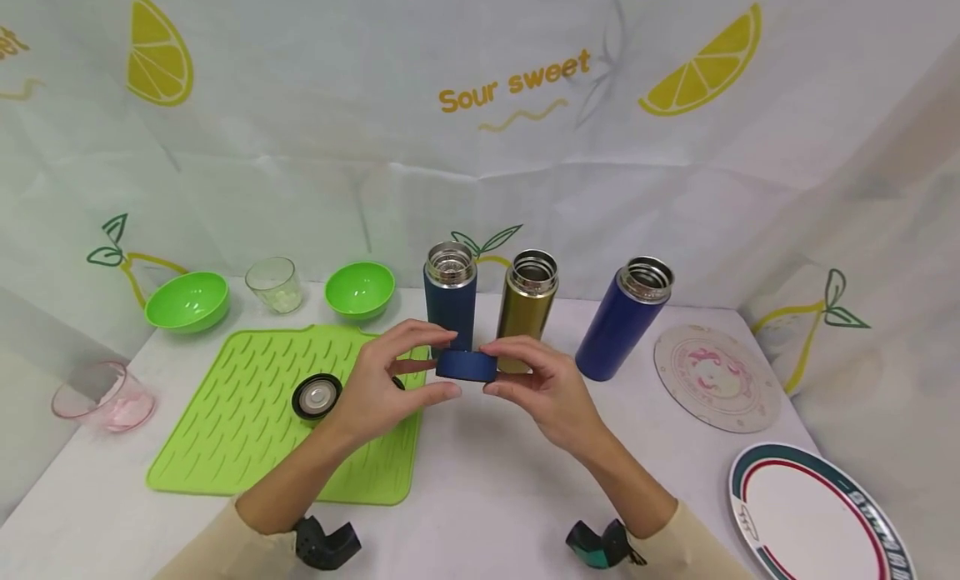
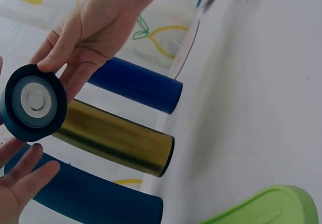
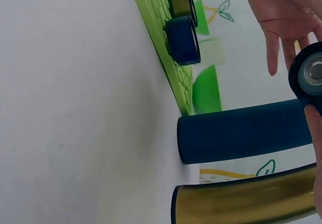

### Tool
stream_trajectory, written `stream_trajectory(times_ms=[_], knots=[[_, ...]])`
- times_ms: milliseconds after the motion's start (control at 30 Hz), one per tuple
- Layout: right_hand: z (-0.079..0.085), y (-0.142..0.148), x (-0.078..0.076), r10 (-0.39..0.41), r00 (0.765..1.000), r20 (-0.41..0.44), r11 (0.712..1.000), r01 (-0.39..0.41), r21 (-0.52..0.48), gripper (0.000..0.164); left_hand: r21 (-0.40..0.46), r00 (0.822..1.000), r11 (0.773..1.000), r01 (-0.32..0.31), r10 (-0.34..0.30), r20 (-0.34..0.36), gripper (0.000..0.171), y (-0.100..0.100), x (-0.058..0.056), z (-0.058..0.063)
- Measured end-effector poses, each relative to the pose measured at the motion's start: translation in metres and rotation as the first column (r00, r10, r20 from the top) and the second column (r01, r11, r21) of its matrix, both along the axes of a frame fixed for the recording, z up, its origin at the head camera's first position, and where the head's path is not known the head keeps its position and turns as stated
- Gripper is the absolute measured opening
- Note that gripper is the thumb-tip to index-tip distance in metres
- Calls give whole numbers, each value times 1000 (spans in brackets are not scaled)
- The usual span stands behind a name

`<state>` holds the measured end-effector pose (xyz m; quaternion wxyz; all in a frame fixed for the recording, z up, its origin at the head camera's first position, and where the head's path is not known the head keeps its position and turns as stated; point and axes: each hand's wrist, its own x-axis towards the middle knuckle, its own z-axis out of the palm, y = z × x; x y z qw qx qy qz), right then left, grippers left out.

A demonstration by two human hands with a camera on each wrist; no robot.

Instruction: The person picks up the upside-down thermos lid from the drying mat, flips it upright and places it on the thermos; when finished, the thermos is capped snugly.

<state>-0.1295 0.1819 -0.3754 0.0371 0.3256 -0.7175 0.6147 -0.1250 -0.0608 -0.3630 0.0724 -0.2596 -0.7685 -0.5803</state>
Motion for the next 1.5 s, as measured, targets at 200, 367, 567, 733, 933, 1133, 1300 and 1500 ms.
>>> stream_trajectory(times_ms=[200,367,567,733,933,1133,1300,1500], knots=[[-1,-1,0,42,998,-55,998,-44,-34,41,-48,997,999,-17,21,71,37,1,0,-1],[0,-1,2,34,998,-51,999,-34,-10,48,14,997,1000,7,-8,72,33,2,1,-4],[2,3,1,27,999,31,999,-26,-21,51,39,998,999,32,-30,-46,37,1,1,-6],[-2,1,0,3,1000,15,999,-3,-42,45,-38,983,999,7,-14,-182,38,0,-1,-7],[-5,-6,0,-11,1000,10,998,11,-58,42,-90,975,995,-31,10,-224,37,-1,-1,-7],[-4,-15,0,-53,999,7,995,53,-87,51,-87,970,993,-77,54,-238,35,-16,4,-3],[-9,-24,0,-134,989,60,986,139,-89,72,-55,959,991,-118,100,-267,35,-37,10,-2],[-19,-40,-13,-153,975,159,988,155,0,94,-90,952,977,-192,163,-260,36,-53,9,-4]])
